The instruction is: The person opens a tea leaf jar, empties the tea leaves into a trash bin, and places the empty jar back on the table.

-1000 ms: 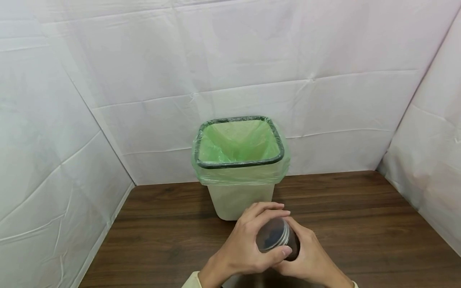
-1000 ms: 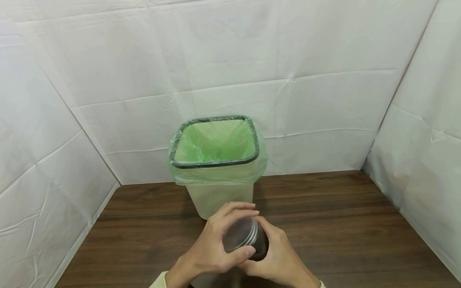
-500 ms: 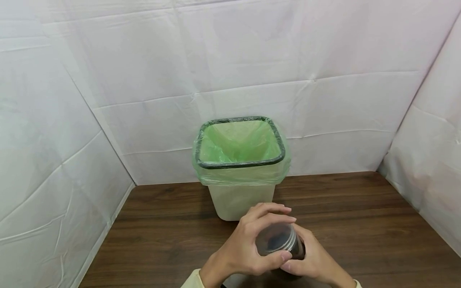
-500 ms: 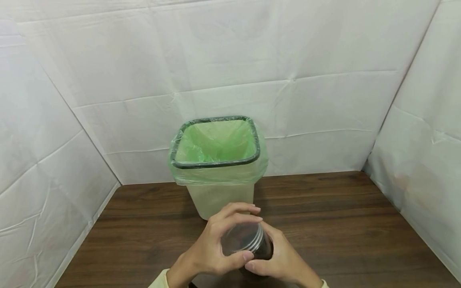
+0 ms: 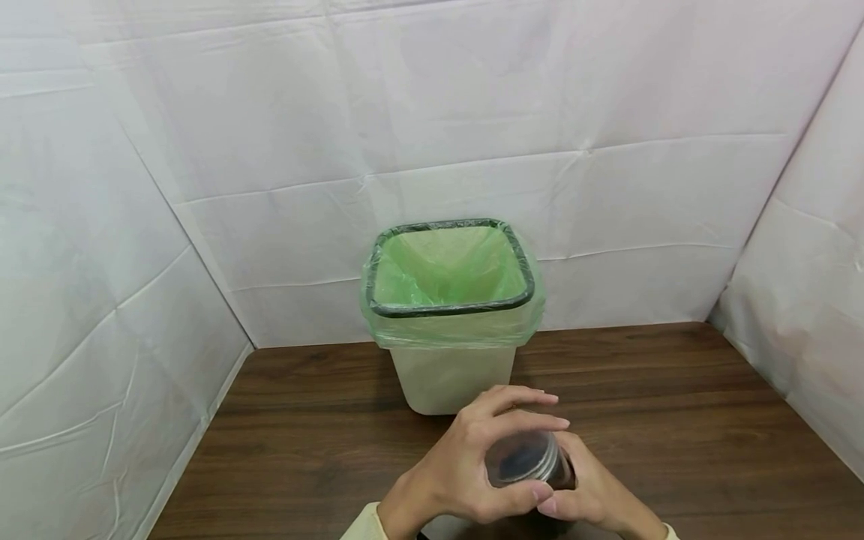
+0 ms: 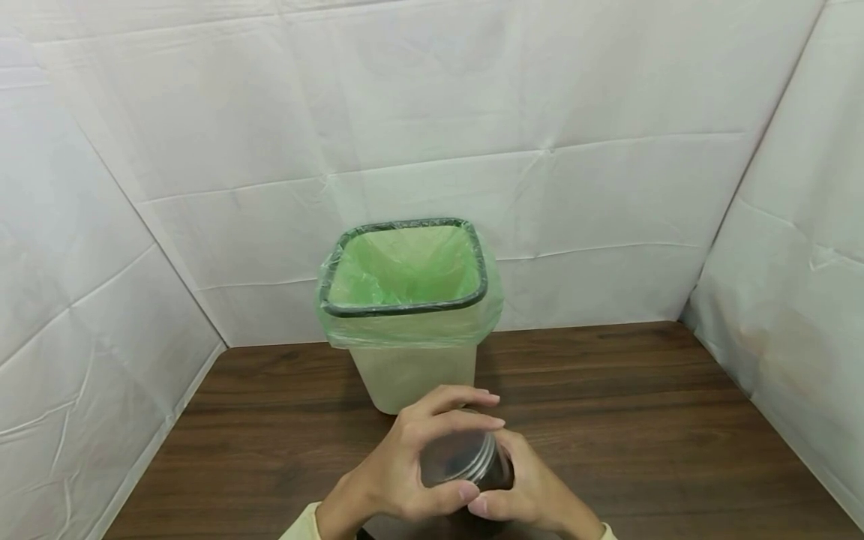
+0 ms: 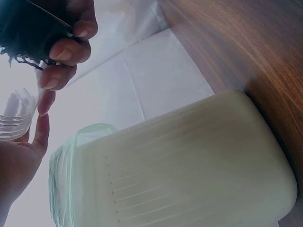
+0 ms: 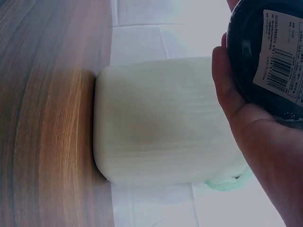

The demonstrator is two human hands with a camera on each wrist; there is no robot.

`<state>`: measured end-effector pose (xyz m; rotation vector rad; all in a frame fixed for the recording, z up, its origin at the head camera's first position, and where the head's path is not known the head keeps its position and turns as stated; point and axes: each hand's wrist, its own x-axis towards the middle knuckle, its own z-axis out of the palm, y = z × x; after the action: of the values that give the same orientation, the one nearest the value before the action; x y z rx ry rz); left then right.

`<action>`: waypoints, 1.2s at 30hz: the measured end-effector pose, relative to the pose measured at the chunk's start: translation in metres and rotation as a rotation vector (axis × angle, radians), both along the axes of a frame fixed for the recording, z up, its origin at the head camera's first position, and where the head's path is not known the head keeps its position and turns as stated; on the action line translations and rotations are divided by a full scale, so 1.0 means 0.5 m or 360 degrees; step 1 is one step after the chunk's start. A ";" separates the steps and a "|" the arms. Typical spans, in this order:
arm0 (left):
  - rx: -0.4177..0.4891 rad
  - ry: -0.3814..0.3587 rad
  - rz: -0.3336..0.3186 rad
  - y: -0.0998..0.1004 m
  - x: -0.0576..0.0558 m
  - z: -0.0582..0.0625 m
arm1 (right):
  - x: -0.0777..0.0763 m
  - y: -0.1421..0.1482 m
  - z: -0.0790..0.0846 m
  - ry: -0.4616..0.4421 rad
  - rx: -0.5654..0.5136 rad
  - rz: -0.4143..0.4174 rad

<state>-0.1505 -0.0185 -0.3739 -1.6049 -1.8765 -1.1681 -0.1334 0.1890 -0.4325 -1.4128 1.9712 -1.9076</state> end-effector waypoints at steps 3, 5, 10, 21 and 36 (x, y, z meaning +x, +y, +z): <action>0.0011 -0.0004 -0.0007 0.003 0.001 -0.002 | -0.002 0.000 -0.002 0.0001 -0.0007 0.0025; 0.0025 -0.0001 -0.0004 0.004 0.001 -0.004 | -0.002 -0.001 -0.005 -0.0014 -0.0018 0.0048; 0.0060 0.0026 0.0023 0.006 0.001 -0.009 | -0.001 -0.002 -0.009 0.0016 -0.0017 0.0011; 0.0096 -0.0018 0.0102 0.008 0.005 -0.016 | 0.004 -0.011 -0.008 0.0039 -0.0036 -0.0050; 0.0164 -0.0004 0.0278 0.017 0.010 -0.021 | 0.015 -0.020 0.006 0.0075 -0.0004 -0.0271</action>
<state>-0.1455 -0.0101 -0.3843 -1.3562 -1.8832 -1.1709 -0.1259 0.1790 -0.4296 -1.3421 2.1766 -1.9603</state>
